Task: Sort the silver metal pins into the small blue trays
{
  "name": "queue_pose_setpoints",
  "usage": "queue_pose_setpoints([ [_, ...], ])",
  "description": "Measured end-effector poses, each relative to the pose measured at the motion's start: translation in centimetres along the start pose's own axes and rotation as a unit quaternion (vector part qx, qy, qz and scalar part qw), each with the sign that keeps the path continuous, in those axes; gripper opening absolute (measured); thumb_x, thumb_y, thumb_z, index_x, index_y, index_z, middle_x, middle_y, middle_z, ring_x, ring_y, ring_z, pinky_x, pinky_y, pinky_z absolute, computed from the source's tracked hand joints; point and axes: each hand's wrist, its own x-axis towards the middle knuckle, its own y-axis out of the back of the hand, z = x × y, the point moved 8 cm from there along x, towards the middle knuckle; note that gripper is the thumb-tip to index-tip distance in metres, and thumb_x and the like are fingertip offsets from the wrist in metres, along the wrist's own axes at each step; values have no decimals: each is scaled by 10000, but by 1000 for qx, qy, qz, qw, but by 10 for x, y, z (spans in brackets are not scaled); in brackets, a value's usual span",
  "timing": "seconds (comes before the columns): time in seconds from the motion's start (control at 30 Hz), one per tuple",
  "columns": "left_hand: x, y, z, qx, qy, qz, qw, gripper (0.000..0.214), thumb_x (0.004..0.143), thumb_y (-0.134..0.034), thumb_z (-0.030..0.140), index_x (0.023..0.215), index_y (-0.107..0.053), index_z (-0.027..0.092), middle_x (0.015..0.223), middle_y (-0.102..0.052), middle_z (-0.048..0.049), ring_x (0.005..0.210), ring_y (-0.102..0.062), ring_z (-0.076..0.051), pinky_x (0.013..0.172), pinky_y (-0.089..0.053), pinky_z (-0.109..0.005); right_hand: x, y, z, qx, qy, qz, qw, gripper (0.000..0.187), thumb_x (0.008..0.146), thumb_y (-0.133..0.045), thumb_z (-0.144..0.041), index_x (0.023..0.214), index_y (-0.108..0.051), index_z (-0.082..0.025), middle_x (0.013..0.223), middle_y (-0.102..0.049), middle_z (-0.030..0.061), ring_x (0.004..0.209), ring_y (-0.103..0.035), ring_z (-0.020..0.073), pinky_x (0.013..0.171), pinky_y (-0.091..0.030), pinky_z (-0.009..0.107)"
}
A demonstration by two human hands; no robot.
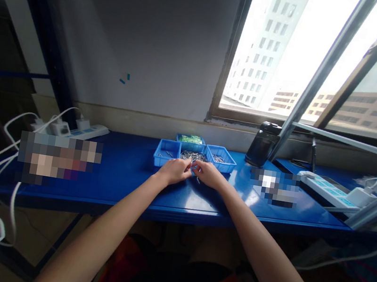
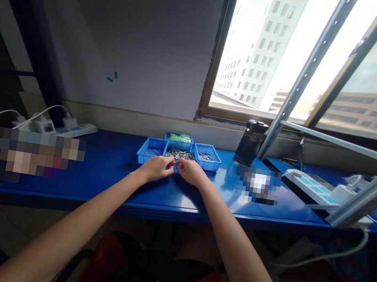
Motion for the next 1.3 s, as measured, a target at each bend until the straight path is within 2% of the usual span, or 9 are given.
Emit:
queue_pose_setpoints([
  [0.23, 1, -5, -1, 3, -12, -12, 1000, 205, 825, -412, 311, 947, -534, 201, 879, -631, -55, 824, -602, -198, 693, -435, -257, 0, -2, -1, 5, 21, -5, 1000, 168, 779, -467, -210, 878, -600, -189, 679, -616, 0, 590, -531, 94, 555, -344, 183],
  [0.5, 3, -8, -1, -12, -29, -7, 999, 244, 868, -353, 311, 1008, -525, 208, 953, -621, -61, 912, -582, -188, 738, -431, -248, 0, -2, 2, -1, 5, -12, 1000, 167, 802, -470, -231, 878, -614, -189, 732, -639, 22, 640, -557, 115, 589, -368, 195],
  [0.67, 3, -10, -6, 6, -1, -18, 1000, 274, 845, -389, 357, 1031, -524, 207, 906, -631, -68, 849, -597, -201, 716, -441, -267, 1, -3, 3, -12, 6, -16, 1000, 182, 818, -463, -244, 887, -622, -188, 743, -645, 35, 665, -570, 127, 614, -378, 204],
  [0.8, 3, -11, -10, 23, 20, -24, 999, 265, 839, -388, 346, 967, -563, 193, 849, -639, -79, 815, -603, -210, 703, -443, -276, 0, -2, 3, -15, 6, -12, 1000, 191, 824, -450, -255, 871, -622, -185, 738, -641, 36, 667, -568, 127, 610, -377, 203],
  [1.3, 2, -9, -9, 32, 36, -30, 998, 291, 842, -371, 366, 950, -584, 198, 848, -641, -73, 814, -604, -207, 707, -445, -270, 2, -6, 10, -27, -8, -16, 999, 170, 812, -468, -255, 866, -616, -190, 748, -639, 25, 660, -560, 113, 616, -379, 191],
])
